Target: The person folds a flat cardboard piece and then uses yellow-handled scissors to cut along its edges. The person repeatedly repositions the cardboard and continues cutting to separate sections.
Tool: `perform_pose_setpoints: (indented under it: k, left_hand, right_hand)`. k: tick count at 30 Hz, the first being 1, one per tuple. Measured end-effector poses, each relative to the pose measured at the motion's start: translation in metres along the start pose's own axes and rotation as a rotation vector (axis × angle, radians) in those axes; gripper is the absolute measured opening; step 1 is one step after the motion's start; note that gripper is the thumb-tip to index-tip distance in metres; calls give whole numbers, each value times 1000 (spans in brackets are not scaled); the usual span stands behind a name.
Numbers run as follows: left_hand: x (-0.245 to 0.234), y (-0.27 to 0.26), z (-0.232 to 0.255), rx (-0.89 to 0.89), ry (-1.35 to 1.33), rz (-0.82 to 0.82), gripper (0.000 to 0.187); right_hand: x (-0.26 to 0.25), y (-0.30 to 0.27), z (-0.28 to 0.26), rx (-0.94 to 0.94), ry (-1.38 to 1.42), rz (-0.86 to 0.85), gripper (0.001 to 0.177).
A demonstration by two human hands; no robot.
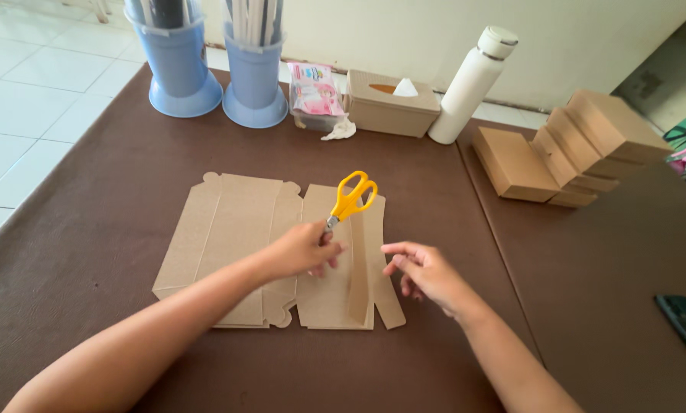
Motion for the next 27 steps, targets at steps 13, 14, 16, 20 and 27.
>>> perform_pose_setpoints:
  k: [13, 14, 16, 20, 27]
  left_hand:
    - [45, -26, 25, -5, 115, 86, 37]
    - [45, -26, 27, 30, 55, 91, 37]
    - [46, -25, 29, 81, 0, 119, 38]
    - [47, -22, 28, 256, -5, 78, 42]
    - [-25, 15, -6, -67, -51, 283, 32]
  right_hand:
    - [15, 19, 15, 26, -34, -3, 45]
    - [13, 18, 14, 35, -28, 21, 45]
    - [12, 16, 13, 30, -20, 6, 45]
    - [13, 14, 17, -86, 5, -97, 46]
    - [-16, 4, -13, -271, -52, 162, 37]
Point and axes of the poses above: each hand's wrist, its own y-axis towards the middle knuckle, its own x-axis out of the palm, z = x × y, the point moved 3 cm from there along y, towards the middle knuckle, and after that the axes turned 1 degree about x, right-handed, at the moved point
